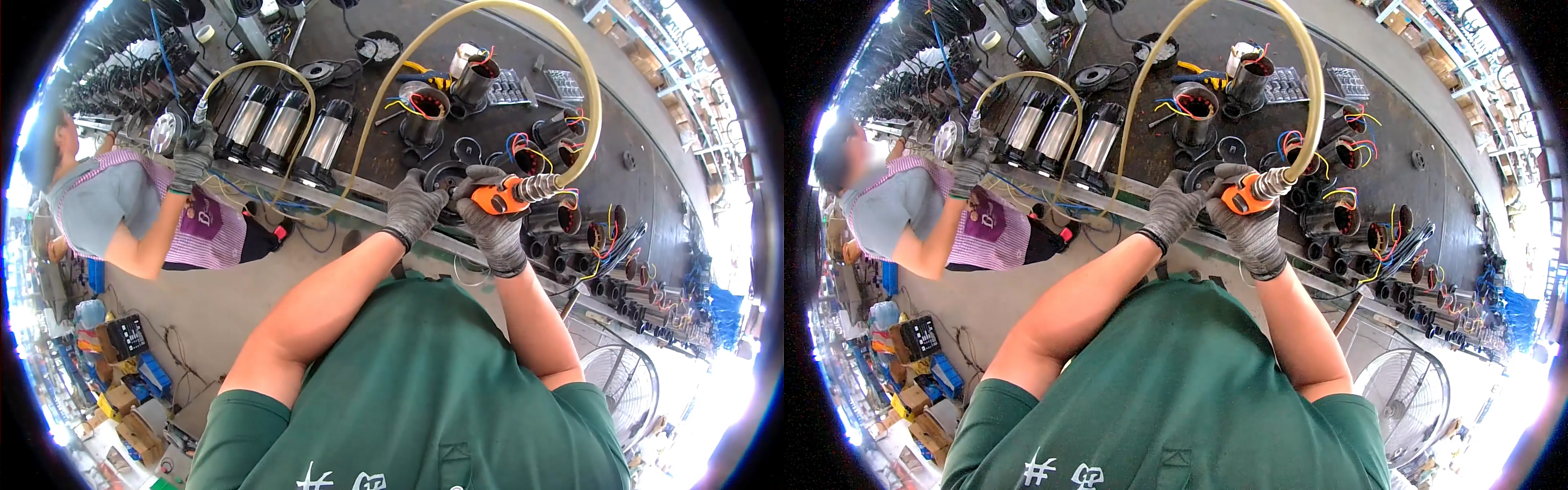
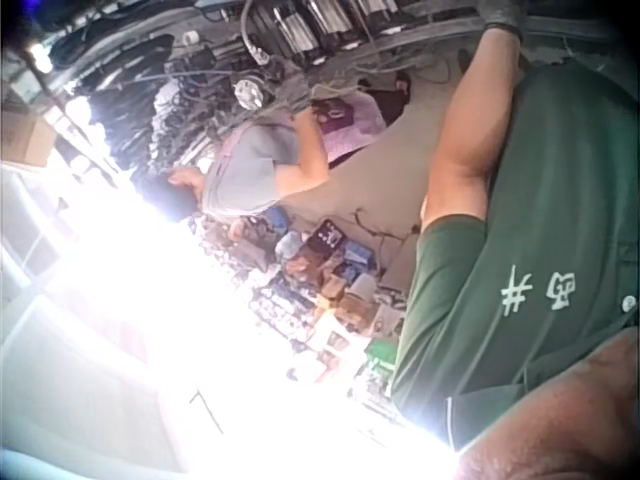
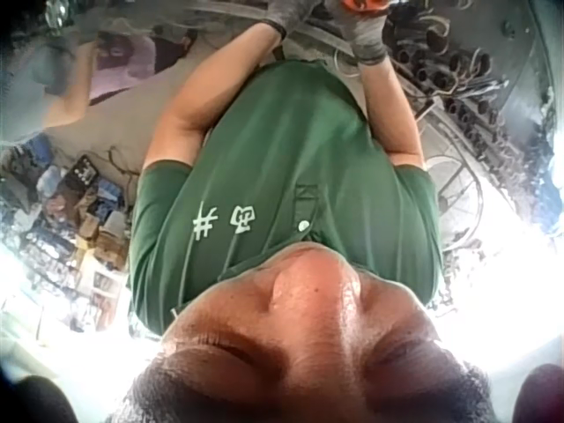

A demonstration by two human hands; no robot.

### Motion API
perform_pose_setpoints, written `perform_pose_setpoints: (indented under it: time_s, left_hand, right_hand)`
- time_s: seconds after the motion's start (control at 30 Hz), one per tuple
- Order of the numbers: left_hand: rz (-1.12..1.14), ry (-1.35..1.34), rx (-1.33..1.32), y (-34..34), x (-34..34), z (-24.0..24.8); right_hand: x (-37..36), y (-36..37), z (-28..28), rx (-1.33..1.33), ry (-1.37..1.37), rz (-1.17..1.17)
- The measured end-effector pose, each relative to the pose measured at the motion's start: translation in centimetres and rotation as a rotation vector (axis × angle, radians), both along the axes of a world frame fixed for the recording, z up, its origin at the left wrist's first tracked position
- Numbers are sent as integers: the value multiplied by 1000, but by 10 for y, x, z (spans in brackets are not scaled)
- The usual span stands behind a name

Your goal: The person fastens motor and pump components using a pneumatic tool on an assembly bench. The person then carries bundled cables and pump assemblies to an adjacent station before returning to the bench to assemble bearing plates and pump casings by hand.

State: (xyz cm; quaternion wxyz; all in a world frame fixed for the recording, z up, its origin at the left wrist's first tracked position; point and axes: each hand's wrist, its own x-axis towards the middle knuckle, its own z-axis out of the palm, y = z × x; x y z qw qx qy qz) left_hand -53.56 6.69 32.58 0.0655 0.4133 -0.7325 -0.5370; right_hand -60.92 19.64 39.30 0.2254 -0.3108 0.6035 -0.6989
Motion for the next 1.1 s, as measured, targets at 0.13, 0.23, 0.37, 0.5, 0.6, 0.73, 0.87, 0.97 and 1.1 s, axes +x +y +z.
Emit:
perform_pose_setpoints:
  time_s: [0.13,0.23,0.37,0.5,0.6,0.73,0.87,0.97,1.1]
  left_hand:
    - [-4,-9,25,0,-1,0]
    - [3,19,20,0,-3,-2]
    - [5,44,29,-1,-3,-9]
    - [-3,34,8,1,1,-4]
    - [-15,18,-17,0,3,5]
    - [-12,3,48,-2,-1,8]
    - [-22,-14,63,-4,0,10]
    - [-27,-10,61,-4,0,8]
    - [-42,-19,55,-4,0,9]
  right_hand:
    - [-5,2,-4,1,-62,44]
    - [-4,-5,4,-12,-27,38]
    - [-7,-7,9,-24,-93,70]
    - [-25,-1,6,-200,-50,73]
    - [-42,-16,17,-352,-98,-37]
    - [-60,-23,2,-315,-135,-92]
    - [-58,-30,0,-259,-192,-66]
    - [-55,-30,-4,-252,-179,-84]
    - [-59,-25,-5,-266,-170,-61]
